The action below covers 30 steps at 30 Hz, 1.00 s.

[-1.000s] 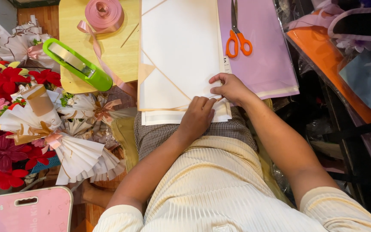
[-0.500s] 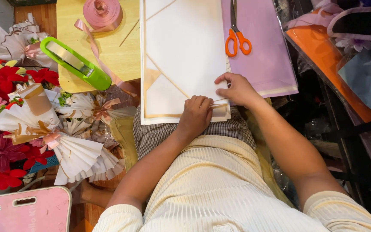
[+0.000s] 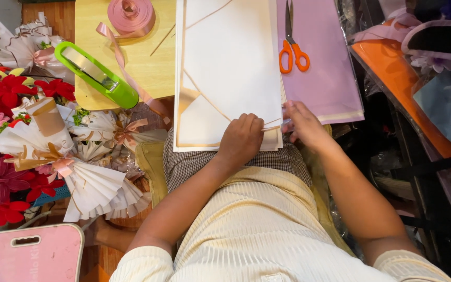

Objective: The person is preparing the wrapping for a red flower bouquet by cutting and folding white and gold-trimmed paper.

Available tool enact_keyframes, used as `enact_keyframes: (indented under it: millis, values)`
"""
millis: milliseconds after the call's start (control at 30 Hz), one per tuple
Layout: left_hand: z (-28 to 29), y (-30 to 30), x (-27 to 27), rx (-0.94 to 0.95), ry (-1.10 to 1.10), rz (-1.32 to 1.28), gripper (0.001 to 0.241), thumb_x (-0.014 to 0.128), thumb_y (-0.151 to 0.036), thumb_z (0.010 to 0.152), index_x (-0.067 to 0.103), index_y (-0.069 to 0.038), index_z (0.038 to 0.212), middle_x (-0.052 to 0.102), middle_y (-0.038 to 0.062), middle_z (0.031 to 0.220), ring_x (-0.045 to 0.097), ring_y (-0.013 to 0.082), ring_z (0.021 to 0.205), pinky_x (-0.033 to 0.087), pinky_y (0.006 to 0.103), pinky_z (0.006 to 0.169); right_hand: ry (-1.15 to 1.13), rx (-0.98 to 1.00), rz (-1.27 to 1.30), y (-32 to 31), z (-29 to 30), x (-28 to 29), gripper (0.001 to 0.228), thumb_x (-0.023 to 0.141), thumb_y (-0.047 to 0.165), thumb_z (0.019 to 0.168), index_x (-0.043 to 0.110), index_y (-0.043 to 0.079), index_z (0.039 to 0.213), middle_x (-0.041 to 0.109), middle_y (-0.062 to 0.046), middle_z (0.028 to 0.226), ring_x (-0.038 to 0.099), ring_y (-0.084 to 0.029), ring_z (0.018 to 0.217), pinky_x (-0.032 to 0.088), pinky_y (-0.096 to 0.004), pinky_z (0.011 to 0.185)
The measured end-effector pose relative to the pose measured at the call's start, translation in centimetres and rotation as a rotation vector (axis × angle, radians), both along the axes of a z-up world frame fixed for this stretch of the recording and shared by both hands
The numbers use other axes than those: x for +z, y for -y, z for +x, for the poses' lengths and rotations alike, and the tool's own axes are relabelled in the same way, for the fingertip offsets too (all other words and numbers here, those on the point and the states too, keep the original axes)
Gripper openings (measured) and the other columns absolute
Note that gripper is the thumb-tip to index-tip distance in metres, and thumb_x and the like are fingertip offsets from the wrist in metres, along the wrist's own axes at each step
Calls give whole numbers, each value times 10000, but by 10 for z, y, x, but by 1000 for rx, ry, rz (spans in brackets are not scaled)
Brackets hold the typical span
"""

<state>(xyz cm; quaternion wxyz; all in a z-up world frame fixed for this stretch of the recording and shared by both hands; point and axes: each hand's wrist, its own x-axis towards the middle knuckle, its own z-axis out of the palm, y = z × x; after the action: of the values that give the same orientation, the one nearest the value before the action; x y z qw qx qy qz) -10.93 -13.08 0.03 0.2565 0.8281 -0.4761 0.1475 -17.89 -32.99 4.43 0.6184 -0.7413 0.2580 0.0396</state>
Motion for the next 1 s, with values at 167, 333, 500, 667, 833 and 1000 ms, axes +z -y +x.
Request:
enact_keyframes:
  millis: [167, 333, 500, 667, 833, 1000]
  values:
    - [-10, 4, -6, -84, 188, -8, 163, 385, -190, 1032, 531, -119, 1051, 475, 37, 875, 546, 235, 801, 447, 366, 656, -29, -18, 288, -4, 14, -4, 621, 525, 491, 1009, 539, -14, 1370, 680, -85, 1046, 718, -183, 728, 588, -299, 447]
    - [-9, -11, 14, -101, 250, -2, 194, 390, -185, 1050, 535, -111, 1157, 518, 80, 972, 574, 269, 926, 462, 379, 723, 86, -32, 214, -14, 35, 2, 343, 706, 132, 911, 635, -30, 1204, 715, -80, 922, 732, -180, 701, 605, -320, 502]
    - [6, -48, 22, 118, 271, -121, 241, 556, -171, 940, 619, -128, 1168, 589, 88, 1050, 627, 327, 980, 494, 407, 724, 238, -66, 363, -42, 43, 57, 298, 686, 60, 896, 631, -42, 1171, 748, -169, 925, 766, -252, 792, 637, -414, 645]
    - [52, -64, 36, 266, 342, -135, 197, 572, -145, 905, 678, -200, 1062, 627, 18, 937, 659, 239, 801, 522, 339, 639, 438, 54, 553, -44, 65, 52, 524, 515, 388, 927, 574, 12, 1287, 715, -169, 1117, 736, -271, 992, 639, -447, 814]
    - [107, -61, 143, 391, 338, -72, 245, 646, -162, 834, 647, -187, 1078, 599, 39, 869, 679, 266, 714, 575, 375, 570, 463, 149, 358, -20, 91, 12, 611, 317, 507, 1017, 527, 63, 1379, 636, -82, 1226, 652, -238, 1049, 610, -394, 727]
    - [158, -41, 249, 303, 175, 83, 115, 532, -46, 928, 541, -87, 1035, 607, 131, 970, 607, 461, 600, 422, 569, 415, 183, 445, -844, -40, 105, 23, 666, 675, 400, 877, 505, 106, 1449, 511, -138, 1436, 376, -319, 1407, 341, -521, 1092]
